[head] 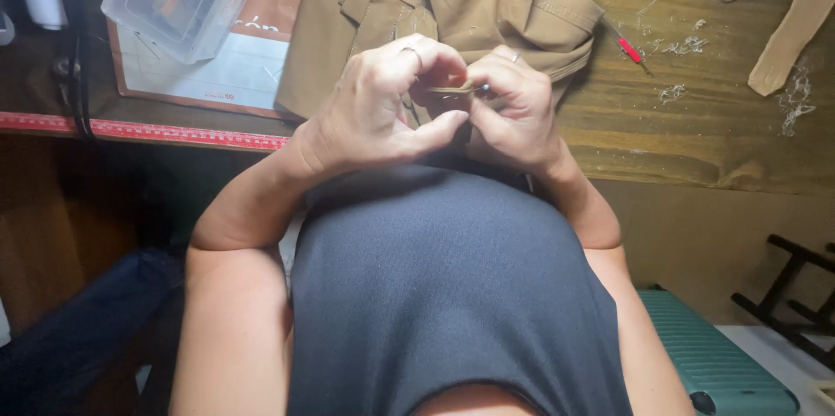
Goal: Using a seam ripper to carefully remove stitches from a brown fabric garment on a wooden workbench.
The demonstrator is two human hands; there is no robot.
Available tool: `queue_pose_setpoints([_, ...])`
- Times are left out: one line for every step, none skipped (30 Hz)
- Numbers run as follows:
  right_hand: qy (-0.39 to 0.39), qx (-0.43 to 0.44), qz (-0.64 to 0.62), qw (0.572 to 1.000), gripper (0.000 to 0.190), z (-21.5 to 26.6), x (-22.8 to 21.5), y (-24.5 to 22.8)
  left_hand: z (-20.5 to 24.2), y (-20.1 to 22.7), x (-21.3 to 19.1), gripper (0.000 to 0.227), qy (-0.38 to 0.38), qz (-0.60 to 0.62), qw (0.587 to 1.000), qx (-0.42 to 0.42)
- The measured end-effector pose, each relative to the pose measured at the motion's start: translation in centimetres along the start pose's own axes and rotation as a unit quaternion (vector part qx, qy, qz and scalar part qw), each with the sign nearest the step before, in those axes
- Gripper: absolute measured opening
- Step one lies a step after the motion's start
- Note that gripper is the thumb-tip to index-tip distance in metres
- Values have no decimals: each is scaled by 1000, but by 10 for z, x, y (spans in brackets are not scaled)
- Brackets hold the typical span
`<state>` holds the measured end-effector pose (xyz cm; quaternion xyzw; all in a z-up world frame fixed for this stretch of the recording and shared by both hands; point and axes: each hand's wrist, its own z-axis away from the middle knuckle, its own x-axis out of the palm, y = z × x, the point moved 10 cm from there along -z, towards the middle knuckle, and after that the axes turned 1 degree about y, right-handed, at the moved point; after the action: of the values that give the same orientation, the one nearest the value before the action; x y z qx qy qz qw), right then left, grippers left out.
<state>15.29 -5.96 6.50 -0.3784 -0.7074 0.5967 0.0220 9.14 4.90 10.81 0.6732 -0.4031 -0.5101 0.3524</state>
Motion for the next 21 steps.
queue_pose_setpoints([5,-1,3,1000,9,-5,-1,-4,2,-2,1,27,-3,-1,1000,5])
queue_pose_setpoints([-1,-39,56,998,3,-9,0,-15,3,-2,-3,18,19,-46,999,21])
queue_pose_setpoints([-8,-74,109,991,8,-12,3,-26,5,-1,-6,17,40,-90,994,37])
queue_pose_setpoints([-3,-72,112,991,8,-11,3,-28,6,3,-9,17,36,-89,995,41])
queue_pose_setpoints([-17,-18,77,997,14,-13,6,-18,7,11,-14,15,46,-95,993,61])
queue_pose_setpoints([-32,35,41,998,20,-14,9,-10,8,18,-21,12,56,-102,990,81])
queue_pose_setpoints([-29,34,43,998,20,-9,10,-6,10,20,-26,12,55,-102,990,84])
queue_pose_setpoints([-68,88,-29,993,17,-2,21,7,12,14,-41,14,97,-79,991,44])
queue_pose_setpoints([-110,141,-103,978,14,8,36,19,18,6,-57,16,140,-55,989,0])
queue_pose_setpoints([-110,141,-103,978,14,15,31,24,17,2,-60,16,140,-55,989,0])
queue_pose_setpoints([-108,164,-112,974,11,24,27,33,19,-8,-71,20,185,-19,982,-29])
queue_pose_setpoints([-106,187,-120,969,13,33,23,43,23,-19,-82,25,229,17,971,-58])
queue_pose_setpoints([-106,188,-122,969,13,36,14,41,25,-35,-81,25,228,17,972,-60])
queue_pose_setpoints([-112,220,-110,963,13,41,5,46,30,-55,-83,23,253,28,964,-74])
queue_pose_setpoints([-115,255,-99,955,13,49,-4,50,34,-75,-85,24,274,39,957,-89])
queue_pose_setpoints([-113,258,-103,954,13,53,-13,57,34,-89,-78,24,269,39,958,-92])
queue_pose_setpoints([-127,257,-86,954,16,59,-19,61,40,-110,-77,24,317,80,938,-115])
queue_pose_setpoints([-142,255,-70,954,20,66,-26,66,47,-131,-74,25,363,121,914,-138])
queue_pose_setpoints([-134,260,-71,954,20,70,-35,70,48,-137,-72,25,354,123,917,-139])
queue_pose_setpoints([-149,255,-76,952,14,74,-40,71,55,-139,-78,24,385,86,909,-136])
queue_pose_setpoints([-164,250,-80,951,10,79,-45,72,61,-141,-82,24,415,50,899,-132])
